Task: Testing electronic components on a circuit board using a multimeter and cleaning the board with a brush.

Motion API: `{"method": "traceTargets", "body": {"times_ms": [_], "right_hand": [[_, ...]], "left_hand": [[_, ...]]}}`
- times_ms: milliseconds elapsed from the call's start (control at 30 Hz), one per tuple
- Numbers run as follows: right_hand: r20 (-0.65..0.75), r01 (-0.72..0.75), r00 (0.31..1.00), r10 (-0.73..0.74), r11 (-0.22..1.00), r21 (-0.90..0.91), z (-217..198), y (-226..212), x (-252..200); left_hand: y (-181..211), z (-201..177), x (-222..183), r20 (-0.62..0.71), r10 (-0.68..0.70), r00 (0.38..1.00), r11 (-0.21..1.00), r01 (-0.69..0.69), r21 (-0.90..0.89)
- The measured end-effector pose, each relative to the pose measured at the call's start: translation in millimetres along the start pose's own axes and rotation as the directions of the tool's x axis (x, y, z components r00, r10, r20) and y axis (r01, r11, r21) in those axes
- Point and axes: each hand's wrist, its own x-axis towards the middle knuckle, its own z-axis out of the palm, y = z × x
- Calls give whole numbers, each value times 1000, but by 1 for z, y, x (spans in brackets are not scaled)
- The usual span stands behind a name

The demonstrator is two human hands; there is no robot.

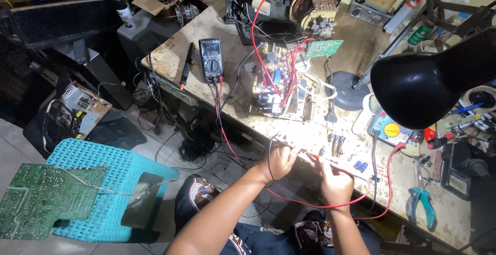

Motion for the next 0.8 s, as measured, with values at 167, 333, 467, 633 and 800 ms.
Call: {"method": "traceTargets", "body": {"times_ms": [167, 333, 467, 633, 800], "right_hand": [[9, -4, 1000, 4, 1000, 1, 0, 10, 4], [4, 73, 997, -73, 997, -17, -1, 14, 6], [5, 57, 998, -57, 998, 3, 0, 16, 6], [10, 137, 991, -136, 987, -79, -2, 21, 8], [7, 51, 999, -51, 997, -53, -2, 12, 5]], "left_hand": [[2, -2, 2, 14, 0, 1000, 1000, 0, 22], [-7, 7, -6, 6, 1, 1000, 1000, -1, 6], [-3, 3, -3, 49, -45, 998, 999, 45, 17], [10, -9, 8, 16, 6, 1000, 1000, -6, 24], [1, -1, 1, 7, -18, 1000, 999, 18, 31]]}}
